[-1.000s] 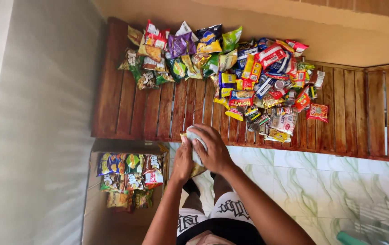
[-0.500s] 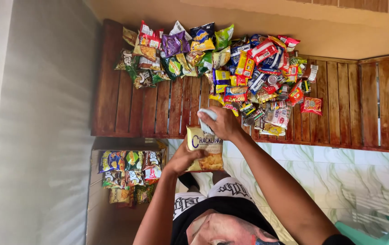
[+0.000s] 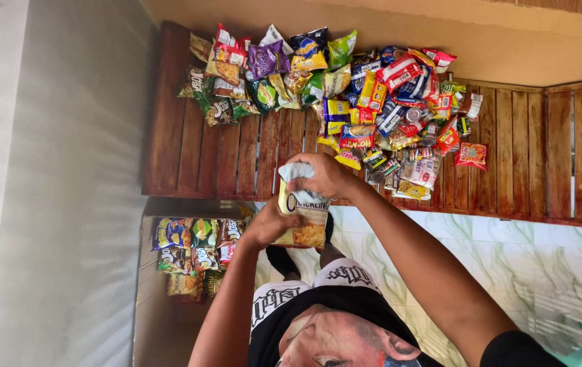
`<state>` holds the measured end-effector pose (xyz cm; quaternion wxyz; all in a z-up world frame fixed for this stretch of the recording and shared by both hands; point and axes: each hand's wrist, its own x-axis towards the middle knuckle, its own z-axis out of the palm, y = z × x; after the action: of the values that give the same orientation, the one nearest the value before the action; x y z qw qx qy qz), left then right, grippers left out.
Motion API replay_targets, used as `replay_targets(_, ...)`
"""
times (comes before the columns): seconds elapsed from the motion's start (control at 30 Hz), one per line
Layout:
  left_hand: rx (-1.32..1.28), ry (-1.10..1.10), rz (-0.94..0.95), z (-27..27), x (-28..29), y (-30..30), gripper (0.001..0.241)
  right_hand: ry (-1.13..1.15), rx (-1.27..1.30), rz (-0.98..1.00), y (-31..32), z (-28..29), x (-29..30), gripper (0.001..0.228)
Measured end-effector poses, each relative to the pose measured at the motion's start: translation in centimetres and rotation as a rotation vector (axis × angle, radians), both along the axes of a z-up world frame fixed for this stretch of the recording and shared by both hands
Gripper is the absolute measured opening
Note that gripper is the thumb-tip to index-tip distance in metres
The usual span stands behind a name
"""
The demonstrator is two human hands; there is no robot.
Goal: Wipe snacks with a cloth and pack them into a cardboard box.
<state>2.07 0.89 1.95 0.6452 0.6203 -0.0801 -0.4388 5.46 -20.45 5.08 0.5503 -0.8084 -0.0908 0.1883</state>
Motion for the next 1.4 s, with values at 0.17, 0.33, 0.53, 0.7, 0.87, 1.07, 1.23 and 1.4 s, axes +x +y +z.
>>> replay_targets(0.17, -0.082, 0.112, 0.178, -2.2, 0.2, -0.2, 0.044, -0.138, -0.284, -0.254, 0.6, 0.4, 0.7, 0.05)
replay_targets(0.33, -0.364, 0.26, 0.474, 1.0, 0.9, -0.5, 0.046, -0.327, -0.222, -0.466, 2.8, 4.1, -2.6, 0.053)
replay_targets(0.53, -0.33, 0.351, 0.703, -0.8, -0.1, -1.3, 0.069, -0.762, -0.501, -0.168, 6.0, 3.1, -6.3, 0.053)
replay_targets(0.7, -0.528, 0.451, 0.677, 0.9, -1.4, -0.9, 0.067, -0.039, -0.309, -0.526, 3.1, -2.2, -4.9, 0.052)
replay_targets(0.87, -0.43, 0.416, 0.749, -1.0, -1.4, -0.3, 0.059, -0.052, -0.315, -0.583, 3.7, 1.9, -5.3, 0.05)
replay_targets(1.07, -0.381, 0.248, 0.757, -2.2, -1.6, -1.0, 0.054, -0.775, -0.482, -0.284, 7.7, 4.4, -7.0, 0.048)
replay_targets(1.23, -0.4, 0.354, 0.712, 0.4, -3.3, 0.2, 0.053, -0.144, -0.297, -0.552, 5.6, -0.6, -6.4, 0.056)
replay_targets(1.4, -0.555, 0.413, 0.643, -1.0, -2.2, 0.6, 0.067, 0.33, 0.668, -0.531, 3.3, -1.7, -8.1, 0.06)
